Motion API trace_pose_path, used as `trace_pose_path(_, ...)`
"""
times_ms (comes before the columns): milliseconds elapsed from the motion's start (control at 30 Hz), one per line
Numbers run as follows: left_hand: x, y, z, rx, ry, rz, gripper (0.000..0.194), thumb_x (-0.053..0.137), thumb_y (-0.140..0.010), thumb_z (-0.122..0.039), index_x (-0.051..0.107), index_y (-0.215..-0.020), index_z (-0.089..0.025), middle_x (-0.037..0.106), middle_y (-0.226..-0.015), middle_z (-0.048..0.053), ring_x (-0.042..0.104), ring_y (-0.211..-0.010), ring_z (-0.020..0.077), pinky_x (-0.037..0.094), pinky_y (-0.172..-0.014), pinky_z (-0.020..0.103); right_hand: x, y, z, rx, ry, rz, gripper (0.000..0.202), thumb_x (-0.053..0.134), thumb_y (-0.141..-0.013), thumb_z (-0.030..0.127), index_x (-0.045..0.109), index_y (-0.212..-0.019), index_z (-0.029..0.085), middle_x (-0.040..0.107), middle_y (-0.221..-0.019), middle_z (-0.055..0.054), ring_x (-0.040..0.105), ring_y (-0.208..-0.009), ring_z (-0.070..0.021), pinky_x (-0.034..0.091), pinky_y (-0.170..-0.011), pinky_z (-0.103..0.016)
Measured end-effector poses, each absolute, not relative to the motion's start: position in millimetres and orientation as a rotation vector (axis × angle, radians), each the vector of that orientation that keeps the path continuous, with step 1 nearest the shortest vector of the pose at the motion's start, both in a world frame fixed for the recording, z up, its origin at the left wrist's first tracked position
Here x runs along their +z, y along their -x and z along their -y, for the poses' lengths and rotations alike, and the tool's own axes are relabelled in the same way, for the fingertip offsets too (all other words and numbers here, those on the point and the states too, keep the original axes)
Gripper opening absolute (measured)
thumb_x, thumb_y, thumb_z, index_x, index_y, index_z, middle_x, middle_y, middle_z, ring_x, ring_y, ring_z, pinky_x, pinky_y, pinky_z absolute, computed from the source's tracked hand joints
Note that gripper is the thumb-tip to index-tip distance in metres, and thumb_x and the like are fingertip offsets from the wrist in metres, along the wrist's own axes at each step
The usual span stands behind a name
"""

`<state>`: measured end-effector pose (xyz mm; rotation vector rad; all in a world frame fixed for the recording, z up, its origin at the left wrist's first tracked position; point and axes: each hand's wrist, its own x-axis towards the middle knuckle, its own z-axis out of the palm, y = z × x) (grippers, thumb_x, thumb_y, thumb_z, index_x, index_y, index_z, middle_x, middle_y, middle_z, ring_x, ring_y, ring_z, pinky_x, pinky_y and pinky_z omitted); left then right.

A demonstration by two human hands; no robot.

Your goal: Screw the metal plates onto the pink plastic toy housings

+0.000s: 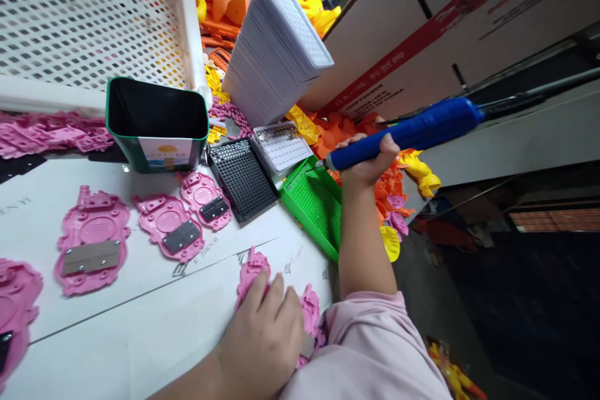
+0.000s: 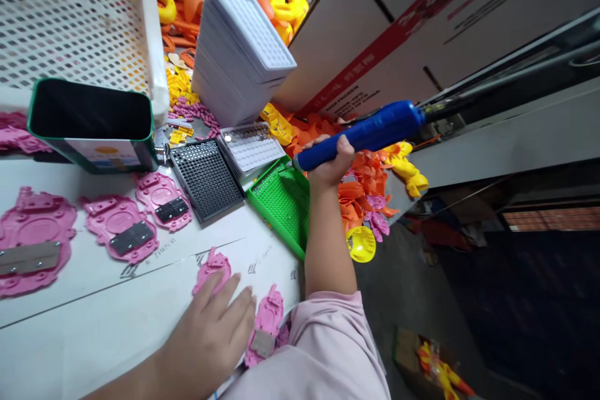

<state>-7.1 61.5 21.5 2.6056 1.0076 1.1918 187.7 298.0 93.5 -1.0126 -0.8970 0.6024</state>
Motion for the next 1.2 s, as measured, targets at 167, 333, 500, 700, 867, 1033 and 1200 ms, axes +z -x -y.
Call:
trace_pose_path(167, 19.0, 7.8, -62.9, 1.011, -2.597, -1.220, 0.023, 0.054, -0.080, -0.010, 0.067, -0.099, -0.009, 0.072, -0.096, 0.010, 0.065, -0.094, 0.0280, 0.037, -0.096, 0.044, 114.0, -184.6, -277.5, 0.581, 0.953, 0.947, 0.036, 0.047, -0.065, 0.058, 0.050, -0.078, 0.024, 0.050, -0.052, 0.007, 0.052, -0.041, -0.0103, 0.045, -0.043, -0.024)
trace_pose_path(333, 11.6, 5.5, -67.4, 1.052, -2.579, -1.131, 0.025, 0.049, -0.082, -0.009, 0.068, -0.099, -0.009, 0.073, -0.102, 0.010, 0.064, -0.105, 0.0293, 0.033, -0.104, 0.044, 113.2, -174.7, -269.9, 0.560, 0.941, 1.024, 0.036, 0.045, -0.068, 0.056, 0.051, -0.087, 0.025, 0.049, -0.054, 0.007, 0.052, -0.042, -0.0110, 0.044, -0.043, -0.024)
trace_pose_path(500, 10.3, 6.1, -70.6, 1.076, -2.600, -1.081, 0.025, 0.046, -0.087, -0.009, 0.069, -0.098, -0.011, 0.073, -0.105, 0.010, 0.063, -0.108, 0.0280, 0.032, -0.107, 0.046, 95.0, -182.6, -290.4, 0.560, 0.992, 0.927, 0.031, 0.047, -0.070, 0.053, 0.048, -0.081, 0.024, 0.052, -0.053, 0.007, 0.055, -0.043, -0.0115, 0.045, -0.043, -0.024)
trace_pose_path(700, 11.7, 8.6, -70.3, 0.951, -2.596, -1.173, 0.022, 0.055, -0.086, -0.013, 0.070, -0.102, -0.013, 0.070, -0.112, 0.010, 0.061, -0.112, 0.0302, 0.029, -0.108, 0.051, 85.4, -192.8, -299.2, 0.578, 1.020, 0.919, 0.035, 0.048, -0.072, 0.056, 0.047, -0.069, 0.022, 0.053, -0.053, 0.006, 0.056, -0.043, -0.0106, 0.046, -0.040, -0.022)
trace_pose_path(867, 11.5, 7.8, -73.2, 0.959, -2.615, -1.130, 0.021, 0.055, -0.085, -0.015, 0.070, -0.100, -0.012, 0.071, -0.111, 0.011, 0.061, -0.111, 0.0318, 0.028, -0.108, 0.051, 86.2, -191.0, -299.0, 0.562, 1.016, 0.938, 0.031, 0.043, -0.075, 0.053, 0.046, -0.071, 0.023, 0.051, -0.053, 0.007, 0.055, -0.042, -0.0093, 0.046, -0.040, -0.021)
trace_pose_path(1033, 10.5, 8.3, -75.0, 0.900, -2.660, -1.068, 0.024, 0.052, -0.088, -0.017, 0.068, -0.104, -0.012, 0.069, -0.116, 0.012, 0.060, -0.113, 0.0293, 0.026, -0.111, 0.051, 86.2, -189.8, -301.0, 0.570, 1.037, 0.969, 0.031, 0.040, -0.073, 0.053, 0.045, -0.069, 0.023, 0.049, -0.053, 0.006, 0.054, -0.041, -0.0097, 0.045, -0.038, -0.022)
trace_pose_path(1200, 8.7, 8.7, -74.9, 0.870, -2.667, -1.075, 0.026, 0.052, -0.088, -0.019, 0.069, -0.107, -0.013, 0.068, -0.119, 0.011, 0.059, -0.116, 0.0294, 0.024, -0.112, 0.050, 86.3, -190.0, -301.3, 0.560, 1.055, 0.916, 0.033, 0.044, -0.069, 0.056, 0.047, -0.073, 0.024, 0.051, -0.053, 0.007, 0.054, -0.041, -0.0113, 0.043, -0.037, -0.024)
